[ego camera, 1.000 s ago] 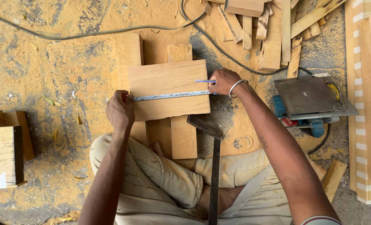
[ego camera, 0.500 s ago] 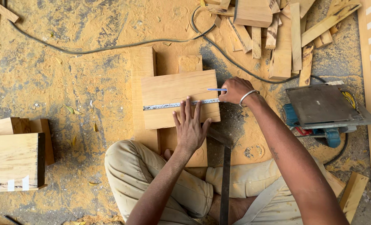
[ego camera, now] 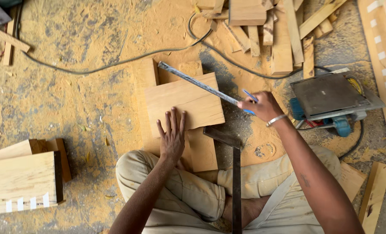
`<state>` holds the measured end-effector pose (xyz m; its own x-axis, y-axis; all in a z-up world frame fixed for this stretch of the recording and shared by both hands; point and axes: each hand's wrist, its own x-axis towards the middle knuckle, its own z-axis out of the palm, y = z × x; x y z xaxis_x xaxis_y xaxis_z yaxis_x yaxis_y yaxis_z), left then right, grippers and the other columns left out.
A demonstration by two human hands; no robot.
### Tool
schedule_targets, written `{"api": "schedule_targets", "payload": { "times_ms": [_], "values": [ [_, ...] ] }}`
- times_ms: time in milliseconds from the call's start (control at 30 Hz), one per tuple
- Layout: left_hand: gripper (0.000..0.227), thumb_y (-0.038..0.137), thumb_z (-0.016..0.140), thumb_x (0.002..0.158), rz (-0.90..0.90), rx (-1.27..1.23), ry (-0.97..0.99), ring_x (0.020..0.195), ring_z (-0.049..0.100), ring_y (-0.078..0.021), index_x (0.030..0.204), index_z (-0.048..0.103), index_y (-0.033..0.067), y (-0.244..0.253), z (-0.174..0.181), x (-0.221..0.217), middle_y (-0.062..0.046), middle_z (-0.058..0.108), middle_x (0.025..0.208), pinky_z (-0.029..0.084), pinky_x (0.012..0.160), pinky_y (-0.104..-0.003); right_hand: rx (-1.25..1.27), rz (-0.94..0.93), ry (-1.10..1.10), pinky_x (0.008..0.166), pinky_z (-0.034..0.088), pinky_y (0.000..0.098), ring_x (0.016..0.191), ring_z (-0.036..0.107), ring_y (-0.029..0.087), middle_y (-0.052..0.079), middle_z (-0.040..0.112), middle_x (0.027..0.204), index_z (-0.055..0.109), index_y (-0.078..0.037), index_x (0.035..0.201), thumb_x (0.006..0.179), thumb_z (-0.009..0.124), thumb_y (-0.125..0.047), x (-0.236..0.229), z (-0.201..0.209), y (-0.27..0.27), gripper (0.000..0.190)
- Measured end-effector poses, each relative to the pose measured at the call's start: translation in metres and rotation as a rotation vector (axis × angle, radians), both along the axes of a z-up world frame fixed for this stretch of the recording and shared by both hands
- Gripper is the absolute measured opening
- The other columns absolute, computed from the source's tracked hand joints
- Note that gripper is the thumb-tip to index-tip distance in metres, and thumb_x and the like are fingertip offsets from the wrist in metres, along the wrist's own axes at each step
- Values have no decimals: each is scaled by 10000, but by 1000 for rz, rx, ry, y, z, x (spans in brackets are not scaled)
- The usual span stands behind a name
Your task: The person measures and marks wooden planks with a tape measure and pencil, then uses a circular saw with a square guide to cut the wood. They repeat this process on multiple pieces, stacking the cut planks and discarding offcuts.
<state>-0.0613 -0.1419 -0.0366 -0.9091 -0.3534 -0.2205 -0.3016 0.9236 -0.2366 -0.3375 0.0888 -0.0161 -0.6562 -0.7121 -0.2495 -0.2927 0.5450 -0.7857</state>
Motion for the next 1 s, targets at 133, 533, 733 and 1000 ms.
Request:
{"api": "schedule_targets", "payload": {
  "times_ms": [133,533,733,1000],
  "values": [
    [792,197,613,1026,-223,-220,73,1429,414,-520,1658,181,-6,-16,-17,-24,-388,266,1603,417,1162,-551,-268,-219,-535,437,352,263,481,480,87,16,553,560,678,1,670,831,796,-335,46,1,91,390],
    [439,183,618,1008,89,320,161,1187,674,-267,1442,553,185,-161,137,-137,-67,678,1354,505,1064,-524,-341,-441,-722,446,365,272,489,487,102,19,571,599,677,1,703,854,789,-280,77,-59,156,338],
    [526,99,627,960,174,203,366,1375,485,-292,1464,498,180,-169,110,-176,-73,557,1463,272,1123,-666,-297,-474,-681,463,429,278,494,547,127,59,610,596,694,29,705,838,805,-302,73,-67,159,374],
    [503,15,562,985,199,245,371,1409,491,-255,1455,527,191,-180,105,-178,-27,587,1455,267,1184,-633,-297,-529,-719,485,451,285,534,588,135,77,666,666,761,70,848,852,790,-296,67,-73,158,367]
  ]
}}
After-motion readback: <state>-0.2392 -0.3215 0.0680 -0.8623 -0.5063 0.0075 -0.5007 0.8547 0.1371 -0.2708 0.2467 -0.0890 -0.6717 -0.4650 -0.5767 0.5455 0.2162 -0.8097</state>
